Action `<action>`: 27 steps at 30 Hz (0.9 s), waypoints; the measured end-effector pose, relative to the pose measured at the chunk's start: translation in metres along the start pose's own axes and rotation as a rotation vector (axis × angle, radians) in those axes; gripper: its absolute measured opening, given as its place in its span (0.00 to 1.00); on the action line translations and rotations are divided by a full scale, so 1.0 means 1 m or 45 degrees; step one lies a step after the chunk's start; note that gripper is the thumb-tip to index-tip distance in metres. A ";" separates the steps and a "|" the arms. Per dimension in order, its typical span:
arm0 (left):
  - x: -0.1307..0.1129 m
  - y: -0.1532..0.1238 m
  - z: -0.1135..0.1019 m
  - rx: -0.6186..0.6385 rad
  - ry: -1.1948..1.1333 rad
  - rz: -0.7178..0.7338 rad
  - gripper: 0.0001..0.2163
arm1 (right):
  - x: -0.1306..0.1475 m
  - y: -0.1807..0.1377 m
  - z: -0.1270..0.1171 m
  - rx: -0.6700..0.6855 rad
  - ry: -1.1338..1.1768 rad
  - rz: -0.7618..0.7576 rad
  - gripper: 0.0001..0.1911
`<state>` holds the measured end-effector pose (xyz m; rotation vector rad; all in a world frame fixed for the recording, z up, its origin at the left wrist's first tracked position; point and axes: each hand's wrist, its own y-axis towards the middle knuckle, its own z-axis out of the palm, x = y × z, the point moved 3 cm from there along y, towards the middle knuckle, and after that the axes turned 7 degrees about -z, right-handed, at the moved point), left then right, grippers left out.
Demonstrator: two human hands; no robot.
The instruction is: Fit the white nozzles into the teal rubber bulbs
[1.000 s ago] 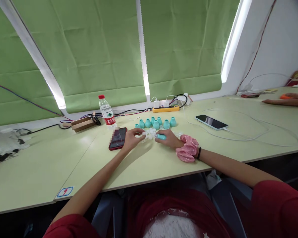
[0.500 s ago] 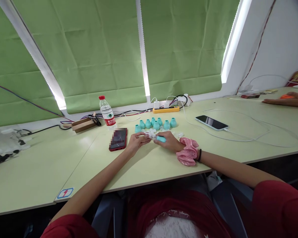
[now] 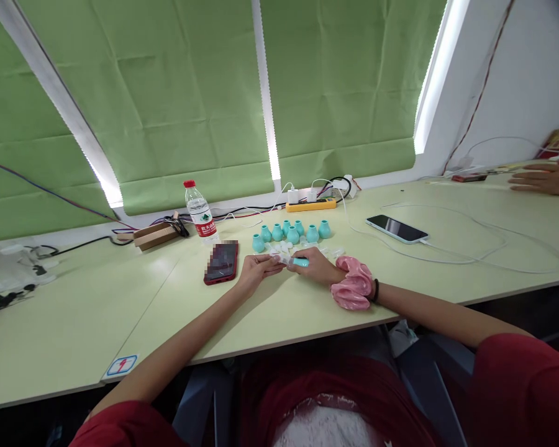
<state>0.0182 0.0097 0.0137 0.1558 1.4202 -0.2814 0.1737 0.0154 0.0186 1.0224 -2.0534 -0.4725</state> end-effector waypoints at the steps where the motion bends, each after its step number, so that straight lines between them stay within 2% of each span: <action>1: -0.001 -0.001 0.000 0.018 0.026 0.003 0.17 | -0.001 0.000 -0.001 0.021 0.027 0.007 0.11; 7: 0.001 -0.003 -0.001 0.057 0.056 0.016 0.18 | 0.001 0.000 -0.004 0.089 0.125 0.047 0.14; 10: -0.001 -0.003 0.002 0.057 0.067 0.047 0.18 | 0.004 0.003 -0.006 0.075 0.122 0.006 0.14; 13: -0.011 -0.003 0.009 0.063 0.099 0.136 0.20 | 0.005 0.010 -0.015 -0.038 0.080 -0.068 0.14; 15: -0.017 -0.003 0.011 0.069 0.184 0.210 0.23 | 0.000 0.016 -0.027 -0.175 0.046 -0.097 0.14; 18: -0.022 0.001 0.003 -0.062 0.576 0.373 0.23 | -0.021 0.022 -0.052 -0.424 -0.033 -0.048 0.14; 21: -0.020 0.005 -0.011 -0.265 1.259 0.643 0.16 | -0.055 0.021 -0.075 -0.603 -0.110 0.213 0.14; 23: -0.015 0.008 -0.015 -0.308 1.614 0.747 0.14 | -0.076 0.018 -0.087 -0.647 -0.151 0.422 0.15; 27: -0.006 0.011 -0.014 -0.371 1.999 0.723 0.13 | -0.098 0.011 -0.100 -0.648 -0.330 0.679 0.16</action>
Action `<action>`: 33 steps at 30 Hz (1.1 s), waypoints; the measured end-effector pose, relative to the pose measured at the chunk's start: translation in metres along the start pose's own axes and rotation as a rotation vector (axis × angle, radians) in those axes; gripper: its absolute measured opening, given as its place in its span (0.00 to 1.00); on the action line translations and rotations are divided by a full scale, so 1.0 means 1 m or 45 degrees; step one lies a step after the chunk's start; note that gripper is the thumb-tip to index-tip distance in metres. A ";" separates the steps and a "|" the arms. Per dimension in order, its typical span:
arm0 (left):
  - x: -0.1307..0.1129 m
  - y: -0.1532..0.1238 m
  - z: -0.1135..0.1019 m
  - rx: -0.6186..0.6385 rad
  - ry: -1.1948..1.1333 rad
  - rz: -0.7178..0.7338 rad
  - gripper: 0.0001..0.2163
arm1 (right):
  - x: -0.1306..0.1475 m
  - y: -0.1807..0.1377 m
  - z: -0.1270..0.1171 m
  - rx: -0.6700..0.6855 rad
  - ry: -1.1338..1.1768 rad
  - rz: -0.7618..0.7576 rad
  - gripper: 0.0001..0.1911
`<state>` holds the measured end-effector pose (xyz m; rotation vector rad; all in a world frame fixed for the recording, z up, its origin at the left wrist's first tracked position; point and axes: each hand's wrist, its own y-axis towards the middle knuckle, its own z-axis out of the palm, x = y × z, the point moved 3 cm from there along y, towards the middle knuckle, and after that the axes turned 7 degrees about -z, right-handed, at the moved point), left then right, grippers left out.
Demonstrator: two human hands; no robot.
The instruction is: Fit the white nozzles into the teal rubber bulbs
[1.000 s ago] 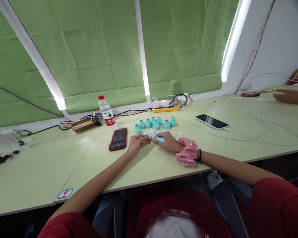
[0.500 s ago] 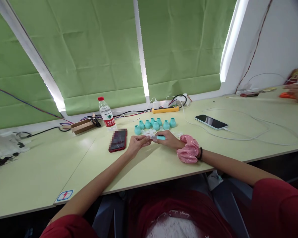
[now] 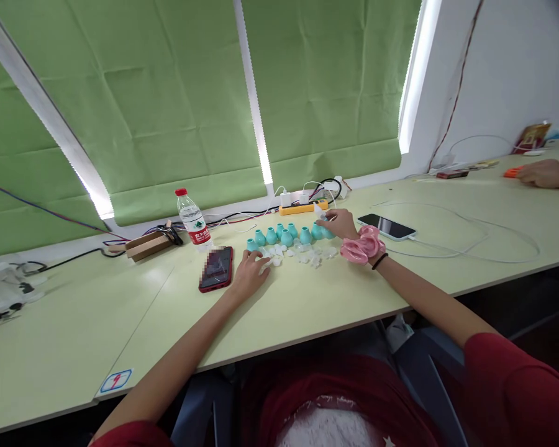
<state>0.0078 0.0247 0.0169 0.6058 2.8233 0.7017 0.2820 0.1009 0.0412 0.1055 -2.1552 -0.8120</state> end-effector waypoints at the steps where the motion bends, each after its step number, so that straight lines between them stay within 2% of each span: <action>1: -0.001 0.000 0.001 -0.001 0.057 -0.014 0.13 | -0.002 0.000 -0.001 0.010 -0.057 0.031 0.15; 5: -0.002 0.000 -0.001 -0.004 0.126 -0.081 0.15 | -0.008 -0.001 0.000 0.147 -0.253 0.173 0.13; 7: 0.000 0.001 -0.002 0.005 0.113 -0.106 0.13 | -0.011 -0.002 0.001 0.179 -0.315 0.214 0.15; 15: 0.001 0.001 -0.001 0.096 0.087 -0.191 0.09 | -0.007 -0.005 0.002 0.076 -0.382 0.152 0.26; 18: 0.000 0.001 -0.001 0.081 0.056 -0.165 0.09 | 0.005 -0.010 -0.006 -0.145 -0.409 0.017 0.31; 20: 0.000 0.001 -0.002 0.070 0.025 -0.149 0.08 | 0.019 -0.017 -0.011 -0.324 -0.387 -0.208 0.30; 22: 0.000 0.001 -0.002 0.059 -0.005 -0.133 0.08 | 0.034 -0.026 -0.010 -0.356 -0.311 -0.500 0.24; 24: 0.000 0.001 -0.002 0.059 -0.015 -0.110 0.09 | 0.046 -0.035 0.000 -0.121 -0.221 -0.735 0.16; 27: 0.001 0.001 -0.002 0.084 0.007 -0.071 0.08 | 0.058 -0.053 0.024 0.458 -0.194 -0.912 0.11; 28: 0.001 0.001 -0.003 0.091 0.010 -0.060 0.08 | 0.059 -0.059 0.030 0.604 -0.217 -0.945 0.11; 30: 0.002 0.002 -0.004 0.099 -0.004 -0.044 0.08 | 0.060 -0.067 0.038 0.761 -0.274 -0.989 0.12; 33: 0.004 0.003 -0.004 0.104 -0.066 -0.034 0.07 | 0.057 -0.068 0.040 0.797 -0.330 -0.985 0.13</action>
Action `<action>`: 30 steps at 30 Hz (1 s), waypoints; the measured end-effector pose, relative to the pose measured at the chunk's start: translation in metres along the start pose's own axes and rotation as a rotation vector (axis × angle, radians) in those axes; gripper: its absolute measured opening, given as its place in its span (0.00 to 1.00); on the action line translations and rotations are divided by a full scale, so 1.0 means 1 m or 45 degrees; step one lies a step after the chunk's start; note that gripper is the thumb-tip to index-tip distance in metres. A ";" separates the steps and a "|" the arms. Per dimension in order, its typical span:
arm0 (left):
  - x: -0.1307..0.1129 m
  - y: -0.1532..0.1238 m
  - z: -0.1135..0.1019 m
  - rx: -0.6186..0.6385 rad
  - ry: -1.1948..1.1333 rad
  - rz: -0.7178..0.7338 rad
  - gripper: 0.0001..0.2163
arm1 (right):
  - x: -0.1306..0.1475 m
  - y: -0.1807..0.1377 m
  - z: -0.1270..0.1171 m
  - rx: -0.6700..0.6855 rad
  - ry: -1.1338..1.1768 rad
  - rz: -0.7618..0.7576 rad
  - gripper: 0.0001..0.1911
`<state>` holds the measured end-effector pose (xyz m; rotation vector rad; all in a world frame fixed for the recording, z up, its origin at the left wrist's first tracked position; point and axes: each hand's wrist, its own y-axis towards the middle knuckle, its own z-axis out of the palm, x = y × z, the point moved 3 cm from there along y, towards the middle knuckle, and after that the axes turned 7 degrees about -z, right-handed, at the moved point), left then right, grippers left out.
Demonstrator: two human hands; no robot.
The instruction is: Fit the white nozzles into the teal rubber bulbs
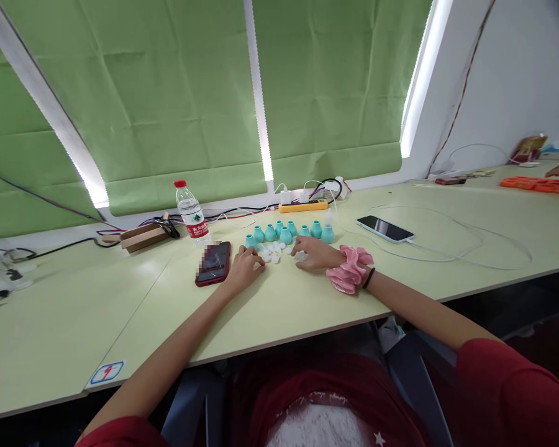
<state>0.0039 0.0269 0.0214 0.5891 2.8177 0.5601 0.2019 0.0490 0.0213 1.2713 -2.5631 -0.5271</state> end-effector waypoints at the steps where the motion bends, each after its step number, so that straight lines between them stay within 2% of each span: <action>1: 0.001 0.000 0.000 0.002 -0.031 0.002 0.07 | -0.002 0.000 0.000 0.002 -0.012 0.020 0.14; 5: 0.003 0.001 0.001 0.031 -0.143 -0.005 0.07 | -0.009 0.000 0.004 -0.014 -0.032 0.079 0.15; 9: 0.004 0.001 0.001 0.059 -0.126 -0.023 0.09 | -0.010 0.001 0.007 -0.106 0.014 0.130 0.13; 15: 0.005 0.001 0.004 0.059 -0.085 -0.035 0.10 | 0.000 0.002 -0.004 -0.322 0.293 0.081 0.08; 17: 0.003 0.001 0.005 0.057 -0.076 -0.031 0.09 | 0.006 0.002 -0.004 -0.318 0.464 0.050 0.08; 22: -0.003 0.001 -0.001 0.004 -0.071 0.006 0.08 | 0.017 0.002 0.009 -0.152 0.794 0.051 0.10; 25: -0.006 0.001 -0.006 -0.041 -0.227 0.019 0.08 | 0.019 0.001 0.016 -0.146 0.868 0.076 0.12; 30: -0.014 -0.002 -0.008 -0.010 -0.637 -0.096 0.08 | 0.021 0.001 0.020 -0.206 0.875 0.087 0.12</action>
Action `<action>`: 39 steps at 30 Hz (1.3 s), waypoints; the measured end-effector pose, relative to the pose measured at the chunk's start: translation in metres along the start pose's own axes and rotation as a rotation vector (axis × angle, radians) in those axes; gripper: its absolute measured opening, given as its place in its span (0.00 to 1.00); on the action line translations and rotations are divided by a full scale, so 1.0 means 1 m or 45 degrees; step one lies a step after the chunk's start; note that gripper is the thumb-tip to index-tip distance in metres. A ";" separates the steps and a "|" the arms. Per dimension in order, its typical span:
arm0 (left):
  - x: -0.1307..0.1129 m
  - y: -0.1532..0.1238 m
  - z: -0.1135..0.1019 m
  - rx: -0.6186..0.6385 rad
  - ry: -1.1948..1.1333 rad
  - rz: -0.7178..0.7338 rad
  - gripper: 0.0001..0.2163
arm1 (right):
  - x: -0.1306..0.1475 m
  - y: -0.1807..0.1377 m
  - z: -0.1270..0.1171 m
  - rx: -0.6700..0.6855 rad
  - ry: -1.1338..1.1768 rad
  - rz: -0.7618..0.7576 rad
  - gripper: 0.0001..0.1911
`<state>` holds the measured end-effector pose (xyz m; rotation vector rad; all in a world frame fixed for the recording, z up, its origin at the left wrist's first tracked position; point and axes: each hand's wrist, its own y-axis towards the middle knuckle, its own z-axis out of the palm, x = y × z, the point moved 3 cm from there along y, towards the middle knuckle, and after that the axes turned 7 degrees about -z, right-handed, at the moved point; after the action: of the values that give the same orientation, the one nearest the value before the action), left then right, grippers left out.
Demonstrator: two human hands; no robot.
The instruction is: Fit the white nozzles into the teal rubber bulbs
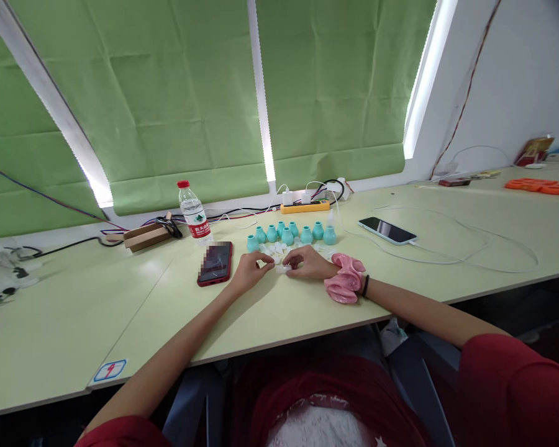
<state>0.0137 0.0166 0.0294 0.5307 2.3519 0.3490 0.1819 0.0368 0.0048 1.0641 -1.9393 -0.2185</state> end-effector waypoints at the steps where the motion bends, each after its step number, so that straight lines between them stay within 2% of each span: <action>1: -0.001 -0.001 0.002 0.019 -0.055 -0.018 0.08 | 0.000 0.000 0.000 -0.010 -0.003 0.004 0.12; 7: 0.004 -0.002 0.015 0.118 -0.318 -0.102 0.09 | 0.003 -0.001 0.002 -0.013 0.018 0.015 0.13; 12: 0.009 -0.002 0.017 0.097 -0.292 -0.078 0.11 | 0.006 -0.001 0.002 0.006 0.058 0.003 0.13; 18: 0.006 -0.002 0.012 0.129 -0.093 0.015 0.12 | 0.003 0.001 0.002 0.018 0.077 0.006 0.14; 23: -0.001 -0.004 0.010 0.057 0.102 0.129 0.12 | 0.005 0.001 0.002 0.009 0.063 -0.003 0.13; 33: -0.009 -0.011 0.016 -0.103 0.714 0.622 0.12 | 0.000 0.002 0.003 0.001 0.060 0.032 0.14; 39: -0.014 -0.013 0.020 -0.108 0.870 0.666 0.12 | -0.001 0.002 0.002 -0.005 0.120 0.041 0.14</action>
<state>0.0328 0.0007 0.0179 1.1291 2.7847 0.9961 0.1792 0.0377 0.0039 1.0219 -1.8693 -0.1513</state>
